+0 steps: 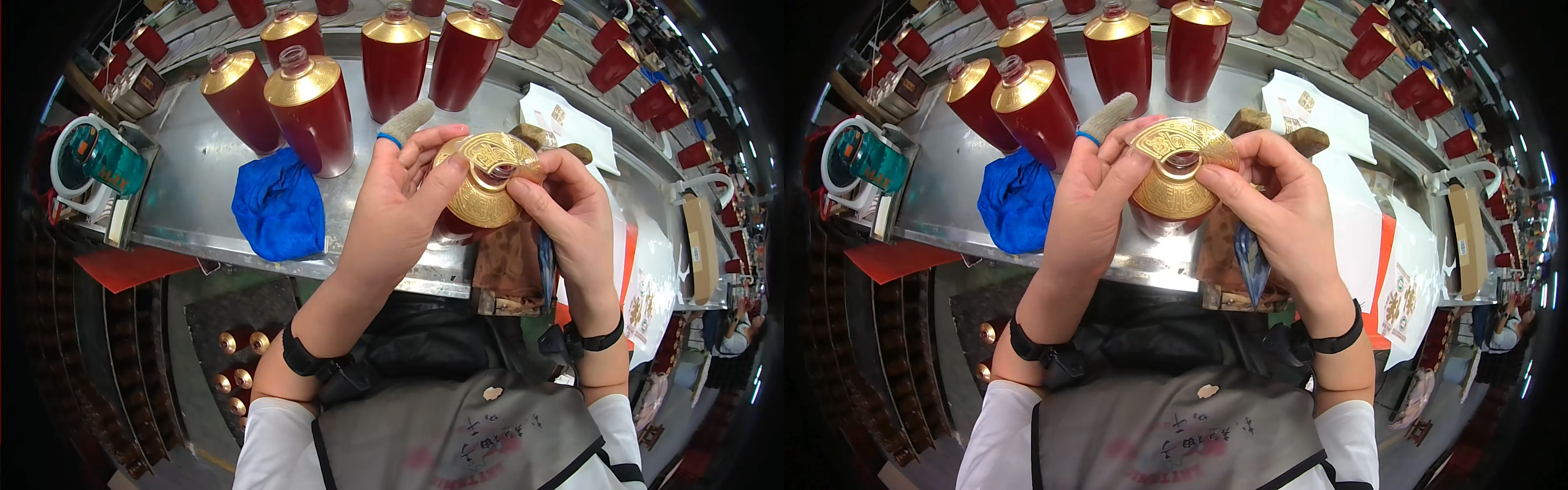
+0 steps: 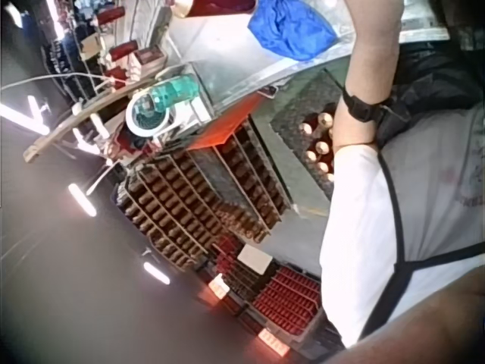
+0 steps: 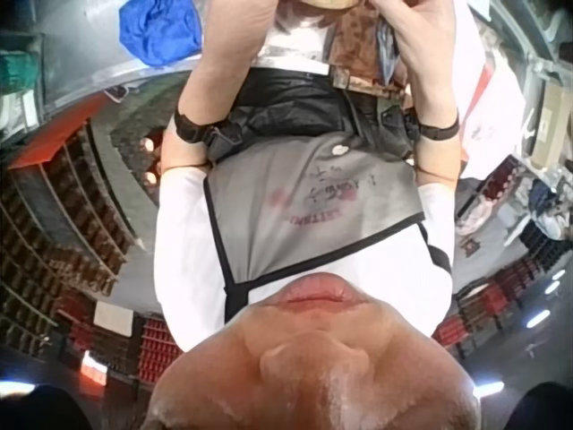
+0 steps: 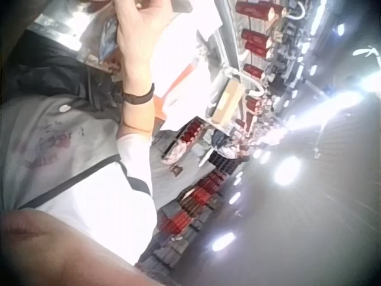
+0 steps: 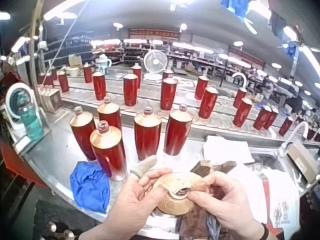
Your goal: Cleaning the neck of a liquor bottle and applying a decorative gold label.
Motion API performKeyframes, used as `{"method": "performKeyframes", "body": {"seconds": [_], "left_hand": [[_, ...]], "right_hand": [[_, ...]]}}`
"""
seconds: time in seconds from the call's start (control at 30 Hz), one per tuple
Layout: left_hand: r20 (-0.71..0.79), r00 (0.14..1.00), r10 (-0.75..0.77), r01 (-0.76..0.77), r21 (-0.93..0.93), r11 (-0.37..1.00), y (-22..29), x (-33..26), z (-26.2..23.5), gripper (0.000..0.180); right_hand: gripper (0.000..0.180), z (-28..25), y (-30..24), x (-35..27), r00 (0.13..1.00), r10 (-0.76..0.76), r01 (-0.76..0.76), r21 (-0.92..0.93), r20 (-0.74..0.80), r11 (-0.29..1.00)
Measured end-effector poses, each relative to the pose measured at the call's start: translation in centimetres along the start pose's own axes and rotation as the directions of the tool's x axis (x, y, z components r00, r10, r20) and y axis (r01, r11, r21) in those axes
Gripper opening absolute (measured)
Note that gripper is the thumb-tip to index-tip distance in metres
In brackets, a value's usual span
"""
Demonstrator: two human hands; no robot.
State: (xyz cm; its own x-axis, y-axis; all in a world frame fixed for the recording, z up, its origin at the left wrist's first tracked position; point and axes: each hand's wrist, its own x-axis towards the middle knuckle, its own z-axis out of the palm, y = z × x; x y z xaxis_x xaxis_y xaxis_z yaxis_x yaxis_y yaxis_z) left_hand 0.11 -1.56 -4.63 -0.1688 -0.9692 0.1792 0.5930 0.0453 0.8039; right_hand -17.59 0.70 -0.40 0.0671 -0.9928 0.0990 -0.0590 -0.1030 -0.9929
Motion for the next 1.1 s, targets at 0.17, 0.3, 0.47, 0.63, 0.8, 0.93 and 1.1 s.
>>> {"method": "performKeyframes", "body": {"seconds": [0.17,0.3,0.47,0.63,0.8,0.93,1.1], "left_hand": [[-0.007,1.000,-0.020,0.020,-0.010,1.000,-0.08,-0.06,-0.15,0.024],[0.015,1.000,0.001,-0.001,-0.034,0.999,-0.16,-0.10,-0.22,0.021],[0.010,1.000,-0.015,0.016,-0.059,0.998,-0.32,-0.13,-0.20,0.020],[0.016,0.999,-0.041,0.042,-0.087,0.995,-0.30,0.04,-0.32,0.023],[0.015,0.999,-0.034,0.034,-0.044,0.998,-0.40,0.13,-0.29,0.027],[0.007,0.999,-0.036,0.036,-0.012,0.999,-0.37,0.16,-0.23,0.038],[0.005,0.997,-0.075,0.075,-0.177,0.981,-0.07,-0.14,-0.24,0.030]], "right_hand": [[0.012,-0.04,0.11,-0.04,1.000,0.010,-0.010,0.046,0.015,0.999],[0.011,-0.14,0.24,-0.07,1.000,0.008,-0.009,0.046,0.018,0.999],[0.015,-0.21,0.50,-0.02,1.000,0.001,-0.003,0.073,0.030,0.997],[0.014,-0.29,0.64,-0.01,0.999,0.006,-0.009,0.089,0.032,0.996],[0.014,-0.27,0.51,-0.05,0.999,0.016,-0.018,0.087,0.033,0.996],[0.013,-0.06,0.33,-0.02,1.000,0.026,-0.027,0.074,0.008,0.997],[0.013,-0.18,-0.21,0.03,0.999,0.025,-0.026,0.043,0.028,0.999]]}}
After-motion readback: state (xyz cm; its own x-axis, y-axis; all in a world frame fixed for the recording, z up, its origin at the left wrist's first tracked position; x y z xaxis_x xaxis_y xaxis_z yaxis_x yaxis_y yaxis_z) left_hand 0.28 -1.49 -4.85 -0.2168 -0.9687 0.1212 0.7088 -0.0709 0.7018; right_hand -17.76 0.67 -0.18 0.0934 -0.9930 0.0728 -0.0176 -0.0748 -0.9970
